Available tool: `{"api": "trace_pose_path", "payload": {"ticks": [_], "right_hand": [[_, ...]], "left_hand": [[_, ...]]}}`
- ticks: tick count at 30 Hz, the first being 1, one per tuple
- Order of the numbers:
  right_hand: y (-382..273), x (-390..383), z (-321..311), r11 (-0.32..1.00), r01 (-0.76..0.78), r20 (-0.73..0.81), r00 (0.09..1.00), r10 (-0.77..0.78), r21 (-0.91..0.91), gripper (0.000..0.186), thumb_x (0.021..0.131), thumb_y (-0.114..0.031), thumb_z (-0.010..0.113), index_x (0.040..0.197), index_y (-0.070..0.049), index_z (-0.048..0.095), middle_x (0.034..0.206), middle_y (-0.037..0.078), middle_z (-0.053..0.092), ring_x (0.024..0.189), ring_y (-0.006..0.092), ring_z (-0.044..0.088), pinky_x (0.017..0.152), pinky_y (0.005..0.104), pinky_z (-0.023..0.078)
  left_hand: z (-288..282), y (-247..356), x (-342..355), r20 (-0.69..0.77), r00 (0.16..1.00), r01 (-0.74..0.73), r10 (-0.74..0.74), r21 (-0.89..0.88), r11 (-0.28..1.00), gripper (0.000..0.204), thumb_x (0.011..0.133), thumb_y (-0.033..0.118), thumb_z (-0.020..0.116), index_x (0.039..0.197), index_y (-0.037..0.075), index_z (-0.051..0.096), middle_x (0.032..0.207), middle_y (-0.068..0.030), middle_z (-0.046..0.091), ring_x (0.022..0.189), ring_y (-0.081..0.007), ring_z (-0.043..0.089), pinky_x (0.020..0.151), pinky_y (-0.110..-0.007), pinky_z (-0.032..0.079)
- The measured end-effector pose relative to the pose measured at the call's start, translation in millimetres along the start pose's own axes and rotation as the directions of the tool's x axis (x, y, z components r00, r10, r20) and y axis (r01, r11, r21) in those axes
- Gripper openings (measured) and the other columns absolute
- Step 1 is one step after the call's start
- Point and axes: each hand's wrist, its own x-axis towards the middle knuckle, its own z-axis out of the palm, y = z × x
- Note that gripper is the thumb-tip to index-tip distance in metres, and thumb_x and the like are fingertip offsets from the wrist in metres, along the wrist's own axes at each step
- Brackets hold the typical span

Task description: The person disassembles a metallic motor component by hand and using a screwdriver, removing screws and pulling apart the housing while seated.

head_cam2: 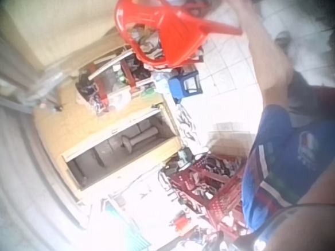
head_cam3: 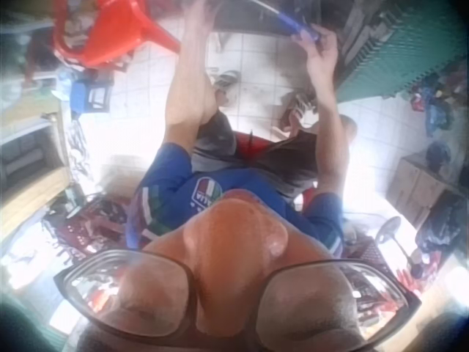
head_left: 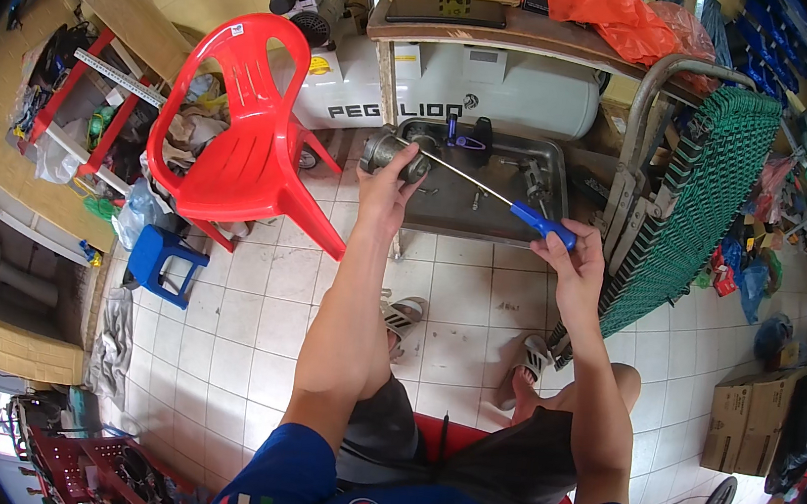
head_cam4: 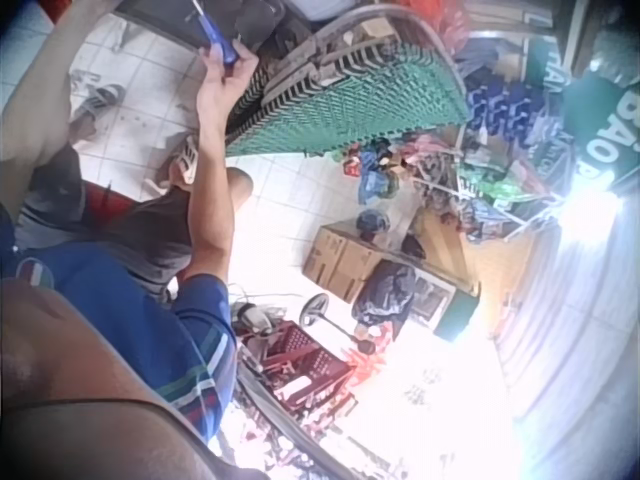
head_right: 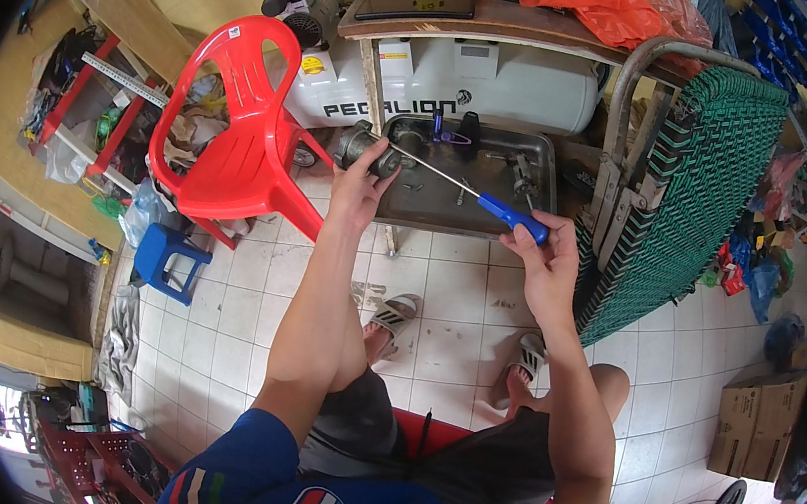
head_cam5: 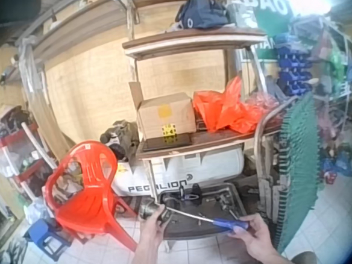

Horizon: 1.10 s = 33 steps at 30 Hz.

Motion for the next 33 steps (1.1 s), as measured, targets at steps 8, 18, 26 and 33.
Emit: {"api": "trace_pose_path", "payload": {"ticks": [8,18,26,33], "right_hand": [[-0.4,1.3,1.0,0.999,0.013,-0.046,0.999,-0.012,0.034,0.031,0.096,-0.007,0.064,0.119,0.004,0.047,0.1,0.011,0.06,0.089,0.0194,0.067,0.087,0.0332,0.059],[-2.6,3.3,-3.3,1.0,-0.009,-0.014,1.0,0.009,0.017,0.031,0.096,-0.007,0.064,0.119,0.005,0.047,0.101,0.012,0.06,0.09,0.0214,0.069,0.086,0.0319,0.058],[-3.7,2.2,-0.8,1.0,-0.007,-0.002,1.0,0.007,0.006,0.03,0.097,-0.007,0.064,0.119,0.005,0.047,0.102,0.013,0.06,0.091,0.0213,0.069,0.087,0.0316,0.058],[-2.4,2.5,-2.6,1.0,0.0,0.003,1.0,0.0,0.007,0.03,0.097,-0.007,0.064,0.119,0.004,0.047,0.102,0.013,0.06,0.091,0.021,0.068,0.087,0.0319,0.058]], "left_hand": [[-1.3,-2.3,1.2,0.004,1.0,0.011,-0.011,0.016,1.0,0.075,0.077,0.005,0.083,0.13,0.013,0.03,0.125,-0.0107,0.054,0.108,-0.0262,0.063,0.091,-0.046,0.057],[0.0,-1.8,-0.7,-0.011,1.0,0.006,-0.006,0.006,1.0,0.078,0.076,0.006,0.084,0.131,0.012,0.029,0.127,-0.0112,0.053,0.111,-0.0272,0.062,0.093,-0.046,0.057],[-2.1,-3.3,0.5,0.021,1.0,0.016,-0.017,0.019,1.0,0.077,0.078,0.006,0.083,0.132,0.013,0.029,0.127,-0.0107,0.054,0.11,-0.0264,0.062,0.093,-0.046,0.056],[-2.9,-3.0,1.2,0.012,1.0,0.02,-0.02,0.002,1.0,0.075,0.078,0.006,0.083,0.131,0.014,0.03,0.126,-0.0106,0.055,0.109,-0.026,0.063,0.093,-0.046,0.056]]}}
